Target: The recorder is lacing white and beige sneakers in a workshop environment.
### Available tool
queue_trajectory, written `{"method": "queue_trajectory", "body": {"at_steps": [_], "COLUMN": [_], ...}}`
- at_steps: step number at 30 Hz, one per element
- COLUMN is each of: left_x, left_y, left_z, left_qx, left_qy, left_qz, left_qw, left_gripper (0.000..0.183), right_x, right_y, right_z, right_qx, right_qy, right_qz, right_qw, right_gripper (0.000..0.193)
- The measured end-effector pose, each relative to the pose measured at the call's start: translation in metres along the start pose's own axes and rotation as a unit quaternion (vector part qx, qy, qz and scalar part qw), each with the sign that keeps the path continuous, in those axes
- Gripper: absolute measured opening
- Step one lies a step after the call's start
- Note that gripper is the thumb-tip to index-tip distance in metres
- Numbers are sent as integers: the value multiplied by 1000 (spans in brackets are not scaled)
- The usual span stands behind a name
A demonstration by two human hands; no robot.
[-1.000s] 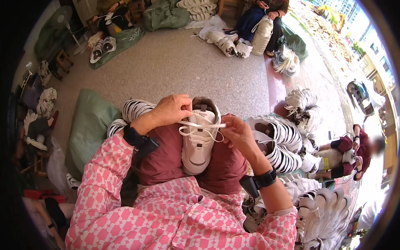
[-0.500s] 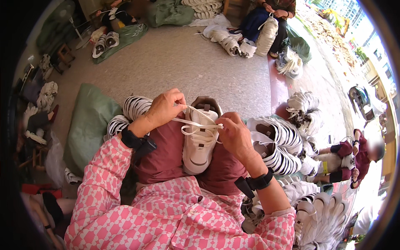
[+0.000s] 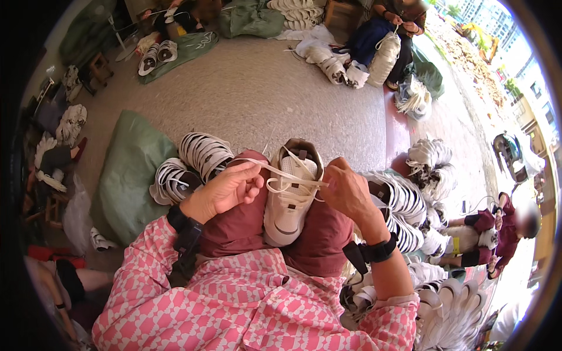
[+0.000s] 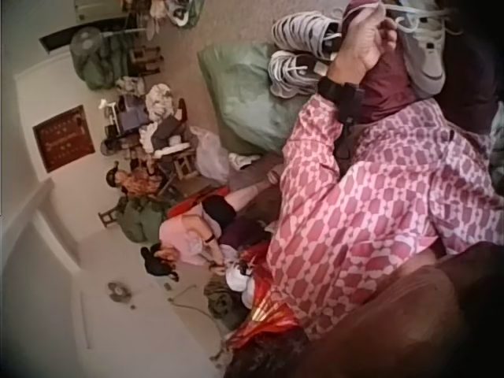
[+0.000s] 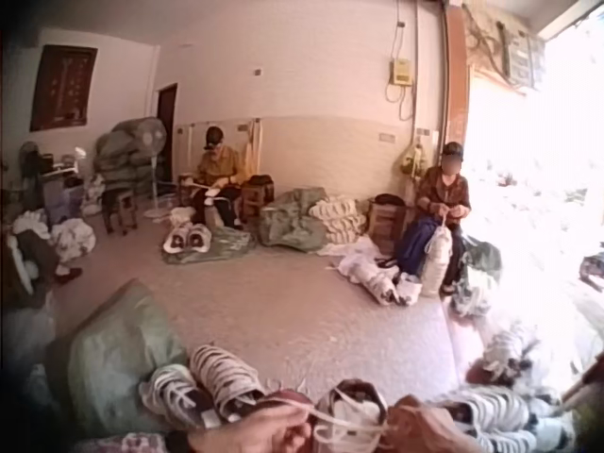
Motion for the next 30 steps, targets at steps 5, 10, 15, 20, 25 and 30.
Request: {"method": "queue_trajectory", "body": {"at_steps": [5, 10, 15, 20, 25, 30], "left_x": [15, 22, 39, 41, 37, 14], "left_y": [-1, 18, 44, 55, 48, 27], "left_z": [25, 19, 9, 3, 13, 28], "left_qx": [-79, -147, -212, -219, -216, -295], "left_qy": [21, 11, 32, 57, -53, -81], "left_qz": [-97, -78, -61, -116, -96, 576], "left_qw": [992, 986, 975, 967, 970, 758], "left_gripper": [22, 24, 25, 21, 26, 24], "right_x": [-1, 4, 16, -2, -24, -29], "right_y": [2, -5, -10, -34, -42, -49], "right_z": [5, 9, 15, 19, 34, 48], "right_qx": [-52, -44, 23, 40, 97, 77], "right_qy": [-31, -51, -3, -10, -23, -94], "right_qz": [-6, -30, 60, 104, 24, 9], "right_qw": [998, 997, 998, 994, 995, 993], "right_gripper": [18, 15, 15, 13, 12, 15]}}
Point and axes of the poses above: each hand's wrist, its own z-axis towards the middle knuckle, its own x-axis out of the back of the hand, y = z × x, the point moved 3 cm from there along z, towards the middle knuckle, and after that the axes turned 11 degrees about -x, right-handed, at the moved point
